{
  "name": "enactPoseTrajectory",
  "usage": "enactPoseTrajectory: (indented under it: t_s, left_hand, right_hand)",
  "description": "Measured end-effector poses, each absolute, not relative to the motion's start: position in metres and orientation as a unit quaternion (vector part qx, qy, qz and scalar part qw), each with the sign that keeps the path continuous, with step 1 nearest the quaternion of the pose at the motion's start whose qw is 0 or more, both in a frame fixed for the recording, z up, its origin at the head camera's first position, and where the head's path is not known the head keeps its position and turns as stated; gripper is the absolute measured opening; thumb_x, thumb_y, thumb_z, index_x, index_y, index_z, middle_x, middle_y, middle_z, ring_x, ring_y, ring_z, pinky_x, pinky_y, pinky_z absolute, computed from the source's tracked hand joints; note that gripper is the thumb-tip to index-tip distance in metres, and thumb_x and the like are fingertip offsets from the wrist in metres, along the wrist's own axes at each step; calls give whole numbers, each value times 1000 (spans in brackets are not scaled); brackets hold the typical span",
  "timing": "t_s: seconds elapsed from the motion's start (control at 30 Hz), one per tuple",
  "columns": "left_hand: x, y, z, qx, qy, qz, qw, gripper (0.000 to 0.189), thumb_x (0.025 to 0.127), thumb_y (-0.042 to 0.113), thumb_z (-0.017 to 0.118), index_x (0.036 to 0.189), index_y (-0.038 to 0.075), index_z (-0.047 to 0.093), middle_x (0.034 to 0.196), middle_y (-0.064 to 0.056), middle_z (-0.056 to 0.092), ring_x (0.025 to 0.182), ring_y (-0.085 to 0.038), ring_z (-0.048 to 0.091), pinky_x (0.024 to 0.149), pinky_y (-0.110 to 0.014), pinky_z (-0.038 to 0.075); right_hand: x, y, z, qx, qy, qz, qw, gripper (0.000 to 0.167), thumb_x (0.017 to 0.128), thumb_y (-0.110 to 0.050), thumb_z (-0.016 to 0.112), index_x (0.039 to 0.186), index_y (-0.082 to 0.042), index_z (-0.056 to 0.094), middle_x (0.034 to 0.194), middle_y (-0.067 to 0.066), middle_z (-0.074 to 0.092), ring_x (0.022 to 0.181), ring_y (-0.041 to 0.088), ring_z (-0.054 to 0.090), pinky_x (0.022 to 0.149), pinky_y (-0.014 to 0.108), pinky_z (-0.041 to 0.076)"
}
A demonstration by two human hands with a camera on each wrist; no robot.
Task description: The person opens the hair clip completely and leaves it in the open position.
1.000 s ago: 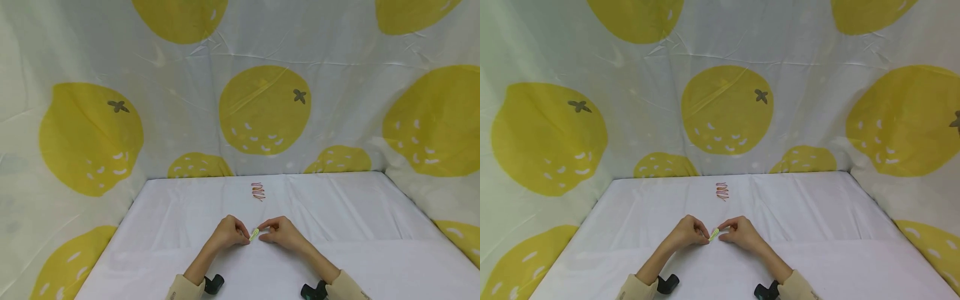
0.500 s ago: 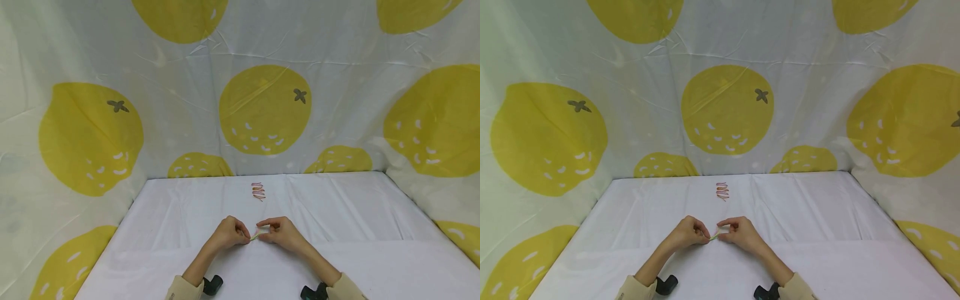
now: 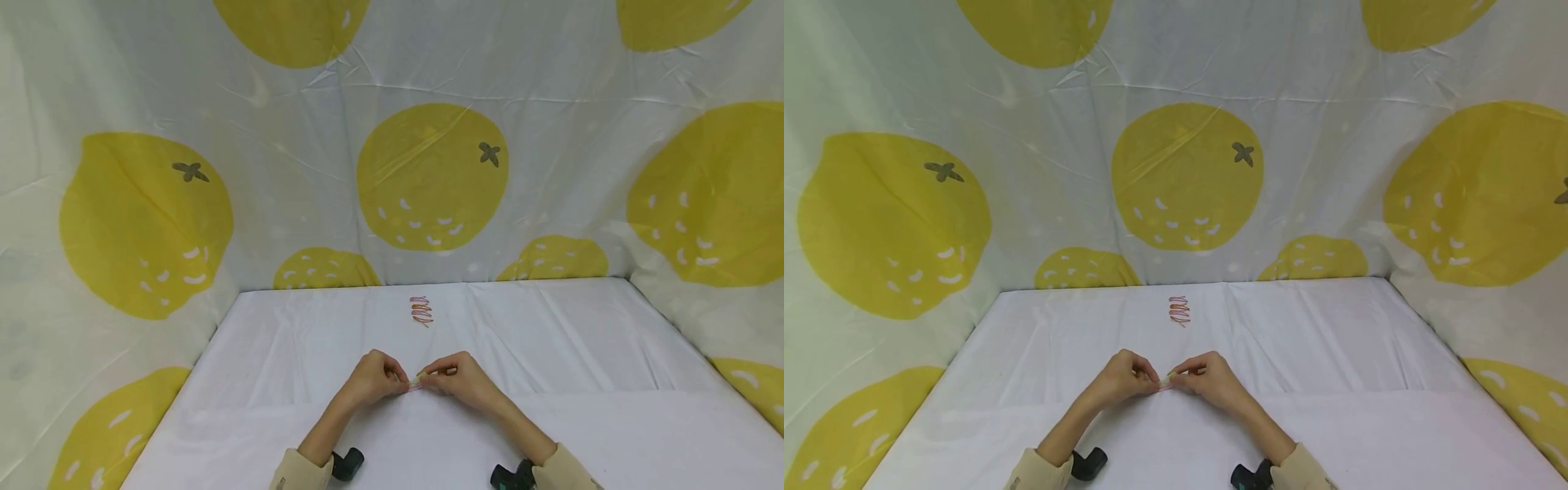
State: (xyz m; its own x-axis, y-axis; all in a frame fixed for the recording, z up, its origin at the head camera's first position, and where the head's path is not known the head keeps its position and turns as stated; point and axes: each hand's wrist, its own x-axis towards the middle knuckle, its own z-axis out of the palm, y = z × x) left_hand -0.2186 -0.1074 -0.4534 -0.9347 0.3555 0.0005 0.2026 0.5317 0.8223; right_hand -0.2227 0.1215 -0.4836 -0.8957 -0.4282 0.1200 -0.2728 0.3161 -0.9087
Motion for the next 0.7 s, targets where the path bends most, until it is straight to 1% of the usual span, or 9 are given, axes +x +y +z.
enactPoseTrajectory:
  t_s: [0.13, 0.17, 0.23, 0.33, 0.4, 0.5, 0.57, 0.7]
  left_hand:
    - [-221, -109, -451, 162, 861, 476, 78, 2, 79, -3, 78, 78, -2, 78, 57, 6, 49, 56, -6, 41, 51, -19, 31]
    - [-222, -110, -451, 161, 860, 478, 76, 1, 79, -2, 78, 78, -2, 78, 58, 7, 48, 56, -6, 40, 51, -19, 30]
    - [-224, -111, -451, 159, 858, 483, 72, 4, 80, 1, 81, 79, -1, 78, 58, 7, 47, 56, -6, 40, 51, -19, 30]
    - [-226, -112, -452, 155, 860, 482, 68, 4, 82, 3, 82, 80, 2, 79, 58, 8, 44, 56, -5, 38, 52, -18, 29]
    - [-225, -112, -451, 161, 857, 484, 66, 4, 83, 4, 82, 81, 2, 79, 58, 8, 44, 55, -3, 38, 52, -18, 29]
    - [-226, -108, -450, 179, 856, 482, 61, 8, 85, 8, 83, 80, 3, 79, 60, 8, 50, 55, -2, 38, 52, -18, 30]
    - [-226, -105, -449, 187, 855, 481, 58, 9, 85, 10, 83, 79, 3, 80, 63, 8, 56, 55, -1, 39, 53, -17, 31]
    - [-228, -99, -449, 193, 855, 477, 62, 9, 85, 10, 83, 80, 3, 80, 73, 1, 70, 59, -1, 43, 54, -17, 34]
  right_hand:
    - [-224, 122, -484, -201, 800, -560, 74, 16, 93, -17, 78, 103, -5, 82, 100, 15, 78, 65, 0, 52, 58, 17, 44]
    - [-224, 122, -484, -195, 800, -562, 75, 16, 93, -17, 78, 103, -5, 82, 99, 15, 78, 64, 1, 51, 57, 17, 42]
    - [-225, 123, -484, -188, 801, -564, 75, 17, 92, -19, 78, 102, -5, 82, 98, 14, 78, 63, 1, 50, 56, 17, 41]
    - [-224, 123, -483, -181, 801, -566, 74, 18, 92, -21, 79, 100, -5, 82, 95, 11, 78, 62, 1, 49, 56, 18, 40]
    - [-225, 123, -483, -174, 799, -571, 70, 18, 93, -21, 78, 99, -6, 81, 95, 8, 78, 64, 2, 53, 58, 18, 42]
    - [-225, 122, -480, -166, 798, -577, 62, 16, 93, -21, 77, 99, -7, 80, 95, 6, 77, 64, 4, 55, 60, 18, 43]
    - [-225, 121, -478, -167, 794, -581, 61, 16, 94, -21, 76, 100, -6, 79, 99, 8, 76, 66, 6, 57, 61, 19, 44]
    - [-224, 120, -475, -167, 789, -587, 62, 17, 96, -20, 74, 102, -5, 77, 106, 12, 75, 70, 9, 62, 63, 20, 45]
